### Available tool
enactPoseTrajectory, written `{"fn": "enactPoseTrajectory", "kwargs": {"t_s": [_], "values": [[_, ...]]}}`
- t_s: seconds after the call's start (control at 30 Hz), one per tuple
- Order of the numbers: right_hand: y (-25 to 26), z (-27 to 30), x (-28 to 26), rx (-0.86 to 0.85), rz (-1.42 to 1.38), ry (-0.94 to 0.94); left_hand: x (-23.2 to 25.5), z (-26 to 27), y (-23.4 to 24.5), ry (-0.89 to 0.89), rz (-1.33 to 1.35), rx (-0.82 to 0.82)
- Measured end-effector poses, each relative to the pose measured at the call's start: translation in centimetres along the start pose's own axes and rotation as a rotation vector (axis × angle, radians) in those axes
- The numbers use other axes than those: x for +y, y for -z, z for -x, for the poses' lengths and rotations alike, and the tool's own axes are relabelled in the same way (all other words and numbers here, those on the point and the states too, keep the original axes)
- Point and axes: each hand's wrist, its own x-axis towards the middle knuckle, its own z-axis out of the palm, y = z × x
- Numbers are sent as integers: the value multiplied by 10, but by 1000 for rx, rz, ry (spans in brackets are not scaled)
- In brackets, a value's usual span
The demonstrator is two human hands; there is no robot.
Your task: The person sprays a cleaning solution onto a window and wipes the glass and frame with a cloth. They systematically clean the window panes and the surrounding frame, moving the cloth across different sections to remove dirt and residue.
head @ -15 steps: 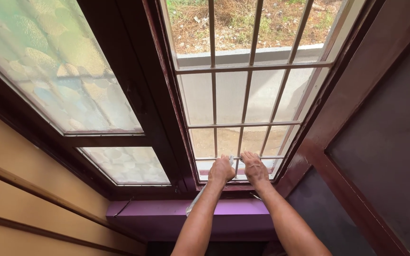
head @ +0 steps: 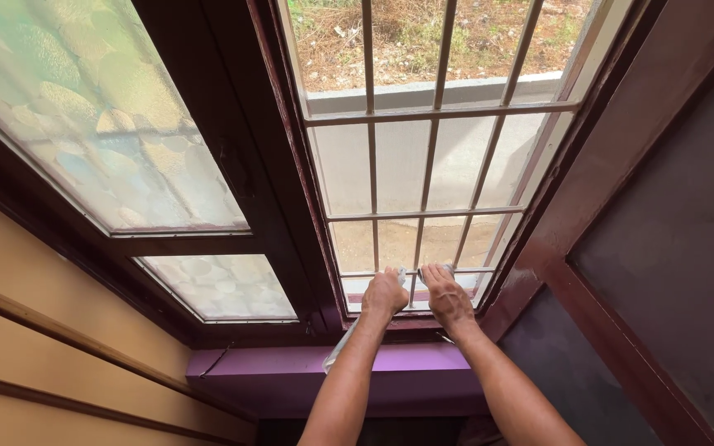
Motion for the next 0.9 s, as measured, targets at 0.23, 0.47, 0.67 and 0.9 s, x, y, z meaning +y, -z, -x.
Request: {"fn": "enactPoseTrajectory", "kwargs": {"t_s": [0.23,0.47,0.67,0.9], "values": [[68,-23,-35,-194,-34,-120,-4,-2,-4,16,10,-1],[5,-3,-5,-49,31,-23,9,9,11,8,-15,2],[21,-6,-11,-18,-10,-26,18,16,17,3,-23,90],[59,-11,-30,-107,-118,-115,18,18,18,10,-30,80]]}}
